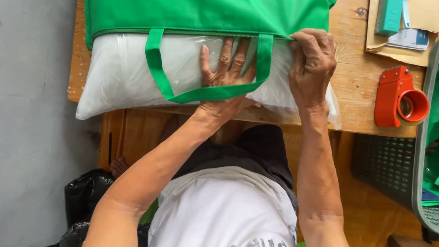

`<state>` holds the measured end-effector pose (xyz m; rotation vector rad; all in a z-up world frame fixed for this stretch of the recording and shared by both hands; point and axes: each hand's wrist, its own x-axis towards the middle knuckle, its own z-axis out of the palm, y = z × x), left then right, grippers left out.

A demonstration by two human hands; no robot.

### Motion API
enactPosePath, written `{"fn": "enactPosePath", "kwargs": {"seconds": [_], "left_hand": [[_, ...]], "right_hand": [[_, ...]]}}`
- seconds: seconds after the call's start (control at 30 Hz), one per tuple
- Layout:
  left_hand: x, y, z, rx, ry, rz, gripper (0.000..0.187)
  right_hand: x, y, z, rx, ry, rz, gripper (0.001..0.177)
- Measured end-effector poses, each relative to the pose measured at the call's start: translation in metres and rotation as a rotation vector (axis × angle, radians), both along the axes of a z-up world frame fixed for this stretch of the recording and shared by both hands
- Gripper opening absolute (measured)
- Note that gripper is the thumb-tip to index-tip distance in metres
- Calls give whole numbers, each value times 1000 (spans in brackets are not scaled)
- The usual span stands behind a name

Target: A person unfolds a green storage bag and carefully stuffs a large white pillow into it on a wooden table.

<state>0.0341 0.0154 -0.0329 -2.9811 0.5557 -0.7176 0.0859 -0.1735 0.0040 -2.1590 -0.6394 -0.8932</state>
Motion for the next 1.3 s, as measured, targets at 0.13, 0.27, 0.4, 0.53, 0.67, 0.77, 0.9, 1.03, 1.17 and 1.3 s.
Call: {"fn": "enactPosePath", "kwargs": {"seconds": [0.13, 0.27, 0.4, 0.53, 0.67, 0.77, 0.9, 1.03, 1.17, 1.3], "left_hand": [[17, -17, 18, -283, -414, 20, 26], [2, -22, 21, -187, -82, 11, 65], [-36, -14, 21, -85, 198, -181, 117], [-80, 47, 76, -508, 711, -676, 107], [-63, 124, 118, -1255, 659, -546, 58], [-9, 207, 63, -1154, 152, -56, 45], [42, 297, -65, -1472, 269, 181, 44], [16, 290, -82, -1516, 268, 355, 32], [-31, 273, -82, -1650, 221, 359, 32], [-58, 232, -90, -1666, 82, 340, 20]], "right_hand": [[-17, -21, -14, 73, -8, 136, 9], [-15, -27, -32, 113, 5, 76, 12], [-1, -31, -53, 56, -39, -12, 19], [-1, -39, -61, 7, -85, -35, 18], [1, -41, -66, 15, -97, 11, 21], [-2, -42, -67, 28, -97, -6, 20], [3, -44, -70, 63, -62, -16, 15], [-27, -10, -17, 86, 5, -38, 9], [-70, 60, 26, 5, -201, 68, 47], [-111, 140, 28, -172, -217, 474, 36]]}}
